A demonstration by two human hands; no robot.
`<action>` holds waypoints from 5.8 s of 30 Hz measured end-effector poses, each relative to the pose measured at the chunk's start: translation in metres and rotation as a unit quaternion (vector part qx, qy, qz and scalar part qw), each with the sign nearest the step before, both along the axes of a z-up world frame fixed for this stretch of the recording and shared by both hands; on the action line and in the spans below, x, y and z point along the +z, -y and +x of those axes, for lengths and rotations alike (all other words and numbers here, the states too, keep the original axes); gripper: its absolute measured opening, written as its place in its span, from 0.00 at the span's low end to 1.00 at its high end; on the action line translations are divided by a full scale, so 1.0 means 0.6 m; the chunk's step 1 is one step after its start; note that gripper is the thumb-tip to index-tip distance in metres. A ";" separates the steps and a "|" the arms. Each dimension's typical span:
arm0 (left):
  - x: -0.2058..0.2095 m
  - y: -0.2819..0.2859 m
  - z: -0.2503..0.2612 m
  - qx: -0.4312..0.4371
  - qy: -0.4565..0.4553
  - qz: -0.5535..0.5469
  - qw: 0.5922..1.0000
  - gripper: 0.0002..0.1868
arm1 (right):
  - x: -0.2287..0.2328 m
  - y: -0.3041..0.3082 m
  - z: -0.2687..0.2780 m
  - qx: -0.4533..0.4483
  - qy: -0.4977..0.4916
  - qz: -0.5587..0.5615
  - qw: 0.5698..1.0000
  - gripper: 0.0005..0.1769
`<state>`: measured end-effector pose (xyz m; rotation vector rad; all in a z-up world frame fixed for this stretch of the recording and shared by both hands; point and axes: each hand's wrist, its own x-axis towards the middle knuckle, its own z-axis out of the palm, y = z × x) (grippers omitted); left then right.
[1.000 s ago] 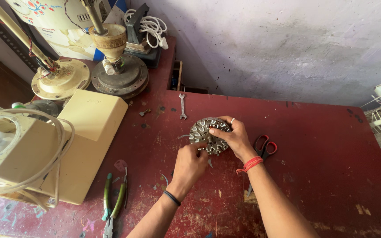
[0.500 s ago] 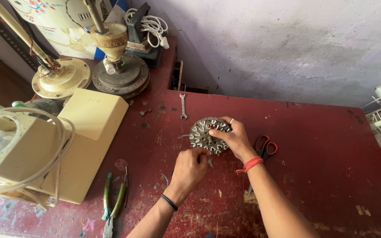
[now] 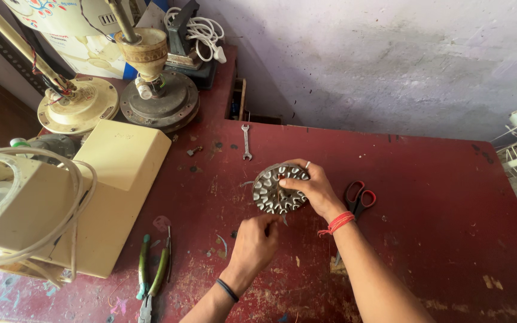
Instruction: The person winds copper wire into the slots of a motor stator using their hands and a pair of scissors to guide and trim the wire. The person repeatedly rotates the stator and adjusts the wire placement throughout the process.
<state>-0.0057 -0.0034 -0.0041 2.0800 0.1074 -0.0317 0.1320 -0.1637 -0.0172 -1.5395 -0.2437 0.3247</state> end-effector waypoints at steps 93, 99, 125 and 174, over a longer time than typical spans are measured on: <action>-0.011 -0.033 0.154 -0.027 0.039 -0.312 0.949 0.22 | 0.181 0.050 -0.271 0.048 0.077 -0.393 0.915 0.20; -0.013 -0.031 0.154 -0.021 0.053 -0.323 0.945 0.25 | 0.128 0.116 -0.171 -0.085 -0.026 -0.578 0.811 0.29; -0.011 -0.026 0.155 -0.024 0.049 -0.296 0.954 0.19 | 0.111 0.058 -0.062 -0.061 0.160 0.010 0.985 0.05; -0.015 -0.029 0.162 -0.034 0.056 -0.305 0.950 0.17 | 0.005 0.009 -0.047 -0.100 0.149 0.111 0.977 0.08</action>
